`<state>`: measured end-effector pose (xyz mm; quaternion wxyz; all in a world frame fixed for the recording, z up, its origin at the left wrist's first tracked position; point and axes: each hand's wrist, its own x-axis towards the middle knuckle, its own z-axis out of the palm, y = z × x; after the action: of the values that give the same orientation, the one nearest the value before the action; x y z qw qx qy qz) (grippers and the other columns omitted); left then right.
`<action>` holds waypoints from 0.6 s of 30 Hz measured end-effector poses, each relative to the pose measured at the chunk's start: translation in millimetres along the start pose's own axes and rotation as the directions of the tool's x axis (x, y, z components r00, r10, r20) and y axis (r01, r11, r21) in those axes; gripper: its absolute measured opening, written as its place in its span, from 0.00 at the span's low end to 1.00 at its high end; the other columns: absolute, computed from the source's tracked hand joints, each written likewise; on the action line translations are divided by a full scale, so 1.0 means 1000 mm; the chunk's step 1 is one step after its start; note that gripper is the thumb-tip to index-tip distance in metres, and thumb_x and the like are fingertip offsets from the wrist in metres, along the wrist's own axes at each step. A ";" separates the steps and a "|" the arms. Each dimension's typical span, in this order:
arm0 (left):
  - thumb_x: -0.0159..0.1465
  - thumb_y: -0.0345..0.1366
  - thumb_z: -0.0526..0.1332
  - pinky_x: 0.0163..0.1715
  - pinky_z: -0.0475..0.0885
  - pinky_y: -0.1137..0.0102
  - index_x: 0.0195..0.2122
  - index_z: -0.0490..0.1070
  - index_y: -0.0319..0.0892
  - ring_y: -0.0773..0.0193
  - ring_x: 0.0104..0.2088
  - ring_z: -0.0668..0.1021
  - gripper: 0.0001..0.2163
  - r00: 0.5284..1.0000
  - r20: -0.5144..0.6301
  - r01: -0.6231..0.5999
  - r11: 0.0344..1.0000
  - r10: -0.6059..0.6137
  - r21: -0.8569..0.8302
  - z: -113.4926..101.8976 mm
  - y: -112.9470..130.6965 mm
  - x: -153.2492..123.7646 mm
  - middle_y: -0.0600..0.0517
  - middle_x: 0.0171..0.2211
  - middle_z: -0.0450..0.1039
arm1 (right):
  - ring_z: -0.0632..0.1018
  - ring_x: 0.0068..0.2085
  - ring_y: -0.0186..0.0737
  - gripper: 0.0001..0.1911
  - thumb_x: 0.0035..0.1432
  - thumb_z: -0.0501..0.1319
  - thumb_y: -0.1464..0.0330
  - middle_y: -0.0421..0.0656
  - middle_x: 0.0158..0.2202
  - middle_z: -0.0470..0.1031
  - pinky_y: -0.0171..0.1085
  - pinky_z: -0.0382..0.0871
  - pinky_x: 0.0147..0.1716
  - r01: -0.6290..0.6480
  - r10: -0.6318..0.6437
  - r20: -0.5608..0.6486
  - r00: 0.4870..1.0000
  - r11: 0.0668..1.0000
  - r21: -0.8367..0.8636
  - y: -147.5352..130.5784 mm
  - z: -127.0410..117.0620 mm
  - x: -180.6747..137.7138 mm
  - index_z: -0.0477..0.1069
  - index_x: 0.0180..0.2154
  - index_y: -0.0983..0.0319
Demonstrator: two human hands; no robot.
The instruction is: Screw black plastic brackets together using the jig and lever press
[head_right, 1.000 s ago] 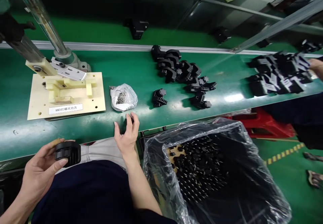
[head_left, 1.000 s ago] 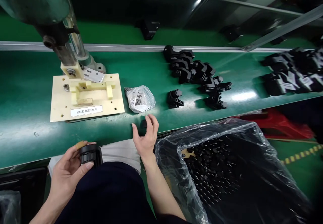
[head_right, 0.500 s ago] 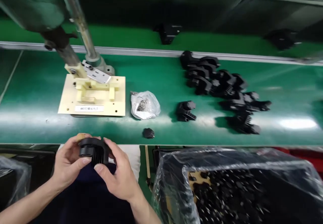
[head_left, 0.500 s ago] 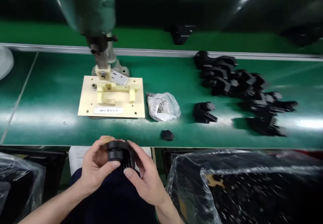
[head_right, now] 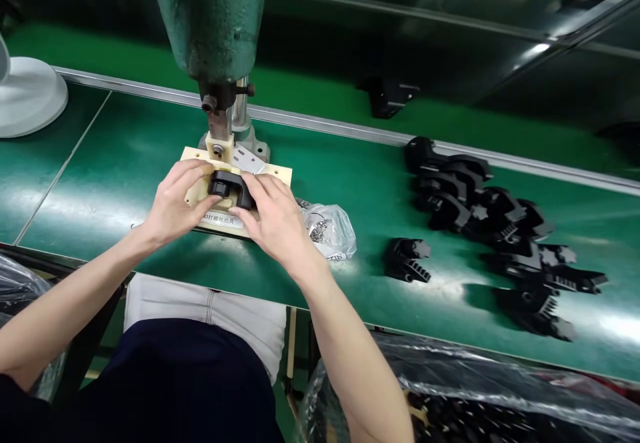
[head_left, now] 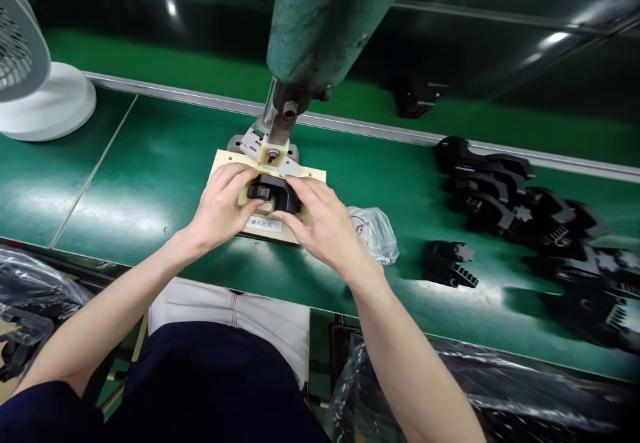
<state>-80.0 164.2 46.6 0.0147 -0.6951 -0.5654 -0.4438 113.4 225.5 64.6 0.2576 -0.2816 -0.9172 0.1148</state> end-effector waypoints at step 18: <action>0.54 0.19 0.63 0.46 0.75 0.59 0.53 0.69 0.45 0.52 0.48 0.77 0.26 0.997 -0.075 0.024 0.997 -0.029 -0.069 -0.033 0.042 -0.076 0.44 0.51 0.72 | 0.78 0.34 0.41 0.06 0.60 0.58 0.70 0.44 0.33 0.77 0.39 0.73 0.34 -0.428 0.408 -0.134 0.903 0.881 -0.201 0.028 -0.062 -0.082 0.73 0.33 0.63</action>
<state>-63.7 73.2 38.4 0.0065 -0.6703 -0.5580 -0.4891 217.4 205.1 73.3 0.2331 -0.5049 -0.8296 0.0505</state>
